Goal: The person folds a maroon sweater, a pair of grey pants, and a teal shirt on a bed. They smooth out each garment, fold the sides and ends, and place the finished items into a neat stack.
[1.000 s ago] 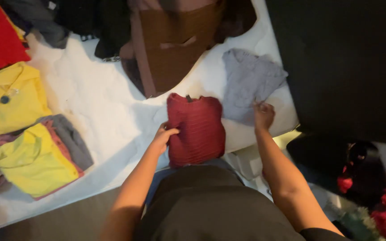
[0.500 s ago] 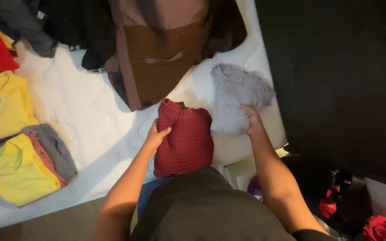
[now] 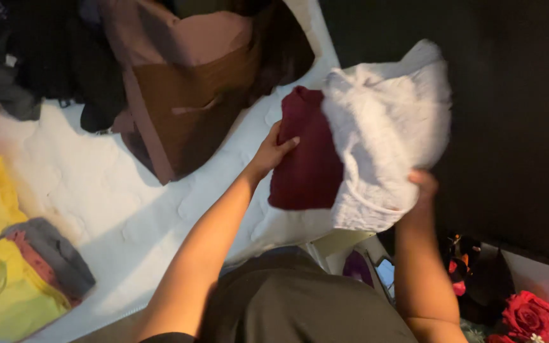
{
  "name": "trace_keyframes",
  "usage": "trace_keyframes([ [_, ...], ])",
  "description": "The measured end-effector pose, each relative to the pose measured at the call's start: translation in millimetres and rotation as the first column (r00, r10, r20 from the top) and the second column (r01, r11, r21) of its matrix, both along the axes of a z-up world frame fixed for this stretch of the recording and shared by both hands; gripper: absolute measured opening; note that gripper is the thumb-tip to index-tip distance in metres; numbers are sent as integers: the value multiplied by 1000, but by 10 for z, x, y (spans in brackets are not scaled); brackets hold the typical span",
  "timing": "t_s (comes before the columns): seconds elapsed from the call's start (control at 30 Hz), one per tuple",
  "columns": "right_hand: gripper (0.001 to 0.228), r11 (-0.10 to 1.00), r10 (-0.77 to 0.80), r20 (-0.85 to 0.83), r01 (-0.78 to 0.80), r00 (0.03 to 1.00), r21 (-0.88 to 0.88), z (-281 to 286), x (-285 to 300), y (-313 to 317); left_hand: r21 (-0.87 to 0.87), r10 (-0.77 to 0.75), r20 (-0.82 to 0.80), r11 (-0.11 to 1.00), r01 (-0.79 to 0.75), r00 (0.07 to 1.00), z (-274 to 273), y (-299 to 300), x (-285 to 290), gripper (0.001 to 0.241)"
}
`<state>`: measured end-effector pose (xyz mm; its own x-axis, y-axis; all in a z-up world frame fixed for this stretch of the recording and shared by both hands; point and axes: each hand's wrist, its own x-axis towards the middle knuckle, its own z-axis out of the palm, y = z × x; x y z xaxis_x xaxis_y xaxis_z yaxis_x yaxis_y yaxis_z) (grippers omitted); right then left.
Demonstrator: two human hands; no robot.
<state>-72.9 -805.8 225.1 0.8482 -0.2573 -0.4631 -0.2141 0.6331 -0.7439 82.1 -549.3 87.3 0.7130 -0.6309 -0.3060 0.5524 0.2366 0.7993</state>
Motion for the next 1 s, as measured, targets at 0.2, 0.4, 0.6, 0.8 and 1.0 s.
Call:
trace_keyframes([
  [0.2,56,988,42,-331,-87,943,-124,-2144,-175,-152,817,-361,133,567,104,923,-1069,157,-264,98],
  [0.4,68,985,52,-398,-111,916,-128,-2022,139,-84,812,-438,126,561,161,890,-1234,785,-763,85],
  [0.6,73,926,-45,-334,-86,942,-368,-2066,90,33,737,-336,62,651,184,940,-1879,1666,-1173,55],
  [0.8,102,574,-326,-228,1,918,-819,-2444,50,-126,882,-325,75,462,90,943,-1532,2355,-1553,36],
  [1.0,90,116,-197,168,193,966,-974,-1602,184,192,866,-242,84,498,50,967,-1287,2859,-1989,29],
])
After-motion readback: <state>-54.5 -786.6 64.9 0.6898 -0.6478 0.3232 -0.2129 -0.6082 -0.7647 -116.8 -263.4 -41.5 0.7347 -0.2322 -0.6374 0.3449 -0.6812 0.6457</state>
